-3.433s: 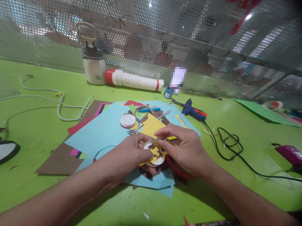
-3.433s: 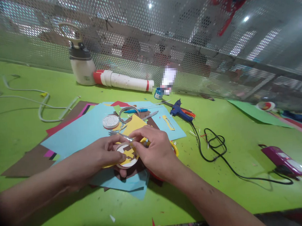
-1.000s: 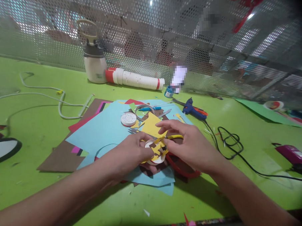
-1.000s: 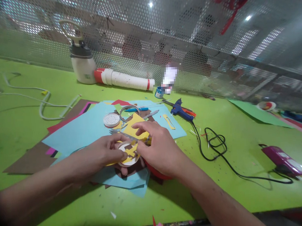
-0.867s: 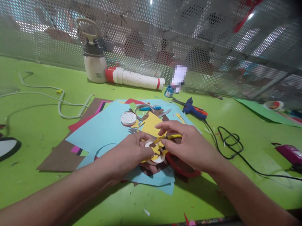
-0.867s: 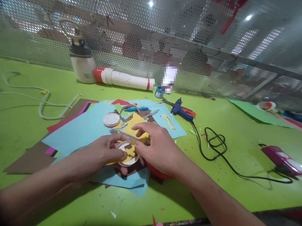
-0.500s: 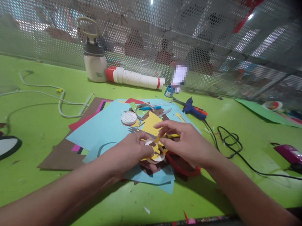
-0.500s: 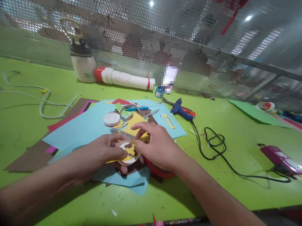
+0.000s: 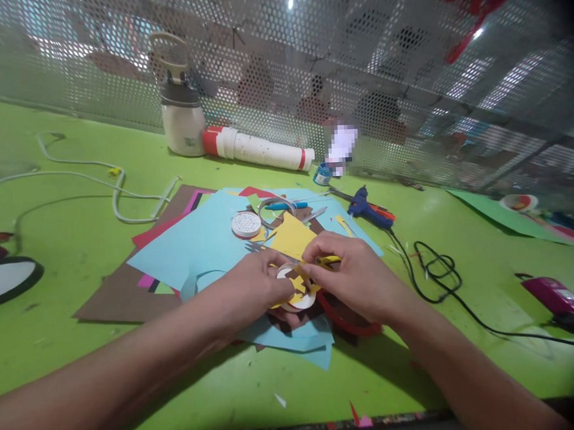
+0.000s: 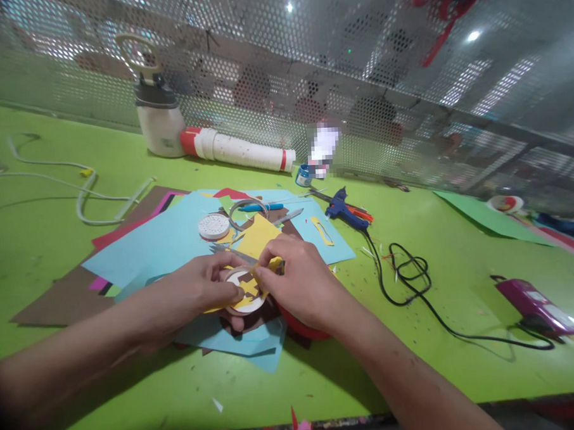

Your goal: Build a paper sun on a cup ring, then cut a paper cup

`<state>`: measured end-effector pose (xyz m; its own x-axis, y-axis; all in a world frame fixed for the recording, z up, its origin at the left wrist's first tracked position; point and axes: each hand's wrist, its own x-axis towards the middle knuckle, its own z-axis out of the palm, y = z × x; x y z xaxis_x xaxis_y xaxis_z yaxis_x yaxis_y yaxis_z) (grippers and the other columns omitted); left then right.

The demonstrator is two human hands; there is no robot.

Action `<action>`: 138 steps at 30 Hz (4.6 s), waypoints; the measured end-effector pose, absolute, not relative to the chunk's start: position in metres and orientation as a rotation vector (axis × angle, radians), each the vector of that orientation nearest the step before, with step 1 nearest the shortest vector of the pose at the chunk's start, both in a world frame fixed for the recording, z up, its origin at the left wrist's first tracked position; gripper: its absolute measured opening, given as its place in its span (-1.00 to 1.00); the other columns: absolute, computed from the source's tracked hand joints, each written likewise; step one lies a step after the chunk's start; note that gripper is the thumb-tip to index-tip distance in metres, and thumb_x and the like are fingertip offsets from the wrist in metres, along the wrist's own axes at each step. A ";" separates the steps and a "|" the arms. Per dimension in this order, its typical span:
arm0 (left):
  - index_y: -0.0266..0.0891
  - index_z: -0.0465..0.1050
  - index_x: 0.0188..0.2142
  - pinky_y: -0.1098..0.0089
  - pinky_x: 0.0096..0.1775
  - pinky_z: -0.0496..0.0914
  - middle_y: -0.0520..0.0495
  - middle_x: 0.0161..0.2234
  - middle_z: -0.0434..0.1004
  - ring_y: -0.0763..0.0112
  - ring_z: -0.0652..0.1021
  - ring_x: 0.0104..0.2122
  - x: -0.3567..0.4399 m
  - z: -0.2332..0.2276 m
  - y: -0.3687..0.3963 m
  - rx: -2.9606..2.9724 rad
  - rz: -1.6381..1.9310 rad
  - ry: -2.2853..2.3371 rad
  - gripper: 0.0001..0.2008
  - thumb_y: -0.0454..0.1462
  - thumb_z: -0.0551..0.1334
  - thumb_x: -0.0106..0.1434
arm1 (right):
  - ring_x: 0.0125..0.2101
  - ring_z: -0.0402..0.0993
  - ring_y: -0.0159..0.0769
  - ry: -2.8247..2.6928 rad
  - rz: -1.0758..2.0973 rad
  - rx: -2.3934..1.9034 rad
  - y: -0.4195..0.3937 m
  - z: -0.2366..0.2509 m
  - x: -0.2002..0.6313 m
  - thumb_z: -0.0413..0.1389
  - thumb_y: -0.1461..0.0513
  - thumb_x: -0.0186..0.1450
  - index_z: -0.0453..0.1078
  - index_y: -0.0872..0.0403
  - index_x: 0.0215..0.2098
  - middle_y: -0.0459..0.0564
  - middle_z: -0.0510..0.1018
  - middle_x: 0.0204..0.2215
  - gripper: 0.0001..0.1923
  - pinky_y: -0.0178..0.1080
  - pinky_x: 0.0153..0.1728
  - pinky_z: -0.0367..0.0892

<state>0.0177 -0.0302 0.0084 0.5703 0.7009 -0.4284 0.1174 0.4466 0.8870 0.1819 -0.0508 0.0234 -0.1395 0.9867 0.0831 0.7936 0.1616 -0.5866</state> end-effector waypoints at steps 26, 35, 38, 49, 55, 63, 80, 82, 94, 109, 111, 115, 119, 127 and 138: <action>-0.31 0.30 -0.28 0.35 -0.42 0.44 -0.05 -0.54 0.52 0.44 0.50 -0.60 0.019 0.009 -0.030 1.083 0.419 0.917 -0.78 -0.46 0.17 0.03 | -0.36 0.41 -0.31 -2.049 0.505 -1.633 -0.053 0.020 0.184 0.15 0.35 0.20 0.42 0.10 -0.47 -0.06 0.48 -0.42 -0.90 -0.26 -0.34 0.29; -0.31 0.28 -0.23 0.31 -0.40 0.46 -0.06 -0.53 0.52 0.42 0.50 -0.60 0.020 0.007 -0.030 1.073 0.423 0.925 -0.74 -0.47 0.16 0.05 | -0.36 0.41 -0.32 -2.067 0.484 -1.677 -0.054 0.023 0.183 0.15 0.34 0.19 0.44 0.11 -0.46 -0.06 0.49 -0.41 -0.92 -0.24 -0.32 0.29; -0.32 0.29 -0.23 0.33 -0.42 0.45 -0.07 -0.53 0.53 0.43 0.50 -0.60 0.020 0.008 -0.030 1.067 0.418 0.939 -0.74 -0.48 0.17 0.04 | -0.38 0.41 -0.31 -2.056 0.478 -1.694 -0.054 0.024 0.183 0.15 0.33 0.19 0.44 0.11 -0.48 -0.06 0.48 -0.43 -0.91 -0.24 -0.33 0.29; -0.30 0.27 -0.20 0.32 -0.40 0.46 -0.01 -0.53 0.52 0.43 0.52 -0.61 0.022 0.011 -0.032 1.105 0.404 0.995 -0.74 -0.48 0.15 0.08 | -0.33 0.42 -0.25 -2.108 0.386 -1.733 -0.053 0.022 0.180 0.17 0.28 0.19 0.47 0.10 -0.38 -0.01 0.52 -0.35 -0.96 -0.22 -0.32 0.30; -0.31 0.28 -0.20 0.35 -0.41 0.46 -0.01 -0.56 0.52 0.44 0.52 -0.62 0.021 0.011 -0.031 1.116 0.392 1.001 -0.73 -0.51 0.11 0.08 | -0.33 0.40 -0.27 -2.130 0.382 -1.720 -0.053 0.021 0.180 0.16 0.31 0.20 0.46 0.09 -0.39 -0.03 0.51 -0.37 -0.97 -0.22 -0.31 0.28; -0.31 0.27 -0.20 0.37 -0.42 0.46 0.00 -0.55 0.52 0.45 0.51 -0.62 0.020 0.011 -0.032 1.117 0.386 0.989 -0.75 -0.50 0.13 0.11 | -0.35 0.39 -0.29 -2.151 0.364 -1.706 -0.054 0.020 0.179 0.15 0.32 0.23 0.45 0.10 -0.40 -0.04 0.49 -0.39 -0.95 -0.25 -0.33 0.27; -0.28 0.25 -0.25 0.34 -0.42 0.47 0.02 -0.57 0.49 0.45 0.50 -0.62 0.020 0.008 -0.030 1.108 0.423 0.967 -0.75 -0.49 0.14 0.05 | -0.27 0.42 -0.26 -2.148 0.412 -1.637 -0.057 0.021 0.180 0.14 0.35 0.22 0.47 0.09 -0.29 -0.01 0.53 -0.29 -0.89 -0.21 -0.23 0.30; -0.27 0.25 -0.25 0.32 -0.41 0.48 0.01 -0.55 0.49 0.44 0.51 -0.61 0.020 0.007 -0.030 1.125 0.422 0.964 -0.77 -0.48 0.14 0.07 | -0.26 0.42 -0.26 -2.150 0.424 -1.654 -0.056 0.020 0.180 0.14 0.33 0.22 0.47 0.10 -0.26 -0.01 0.53 -0.28 -0.88 -0.20 -0.23 0.30; -0.26 0.24 -0.27 0.31 -0.44 0.48 0.03 -0.56 0.48 0.42 0.51 -0.63 0.022 0.004 -0.031 1.153 0.431 0.949 -0.75 -0.48 0.15 0.03 | -0.34 0.40 -0.28 -2.137 0.416 -1.711 -0.055 0.020 0.179 0.12 0.34 0.22 0.45 0.10 -0.37 -0.02 0.51 -0.37 -0.93 -0.23 -0.31 0.28; -0.23 0.24 -0.28 0.33 -0.45 0.48 0.05 -0.55 0.47 0.43 0.50 -0.62 0.021 -0.001 -0.031 1.181 0.454 0.905 -0.73 -0.47 0.15 -0.01 | -0.37 0.40 -0.29 -2.098 0.418 -1.724 -0.056 0.019 0.178 0.11 0.36 0.19 0.45 0.10 -0.41 -0.03 0.52 -0.41 -0.91 -0.25 -0.37 0.25; -0.23 0.24 -0.28 0.34 -0.45 0.47 0.05 -0.56 0.47 0.44 0.50 -0.62 0.021 -0.001 -0.031 1.189 0.453 0.908 -0.73 -0.47 0.15 0.00 | -0.37 0.40 -0.29 -2.100 0.416 -1.719 -0.056 0.019 0.178 0.11 0.36 0.19 0.45 0.10 -0.41 -0.03 0.52 -0.41 -0.91 -0.25 -0.37 0.26; -0.23 0.24 -0.30 0.33 -0.46 0.47 0.06 -0.59 0.47 0.42 0.50 -0.63 0.022 0.002 -0.031 1.151 0.462 0.926 -0.74 -0.48 0.16 -0.01 | -0.37 0.40 -0.28 -2.099 0.420 -1.733 -0.055 0.019 0.178 0.11 0.36 0.19 0.45 0.10 -0.41 -0.03 0.52 -0.41 -0.91 -0.25 -0.37 0.26; -0.24 0.25 -0.32 0.34 -0.47 0.47 0.04 -0.61 0.47 0.41 0.51 -0.64 0.022 0.006 -0.031 1.130 0.456 0.931 -0.77 -0.48 0.15 0.00 | -0.35 0.42 -0.29 -2.103 0.444 -1.710 -0.056 0.020 0.179 0.11 0.34 0.20 0.47 0.08 -0.38 -0.03 0.54 -0.39 -0.91 -0.24 -0.33 0.30; -0.28 0.29 -0.28 0.33 -0.48 0.45 0.00 -0.62 0.50 0.43 0.46 -0.65 0.021 0.013 -0.031 1.137 0.440 0.958 -0.76 -0.50 0.11 0.03 | -0.34 0.51 -0.30 -1.936 0.512 -1.685 -0.056 0.032 0.187 0.13 0.34 0.20 0.49 0.11 -0.30 -0.02 0.58 -0.33 -0.88 -0.25 -0.29 0.39; -0.28 0.31 -0.33 0.37 -0.47 0.44 0.00 -0.61 0.50 0.44 0.48 -0.64 0.019 0.013 -0.030 1.118 0.438 0.941 -0.82 -0.45 0.16 0.02 | -0.28 0.53 -0.26 -1.961 0.594 -1.677 -0.055 0.027 0.182 0.14 0.34 0.19 0.46 0.11 -0.19 0.00 0.59 -0.28 -0.79 -0.21 -0.25 0.42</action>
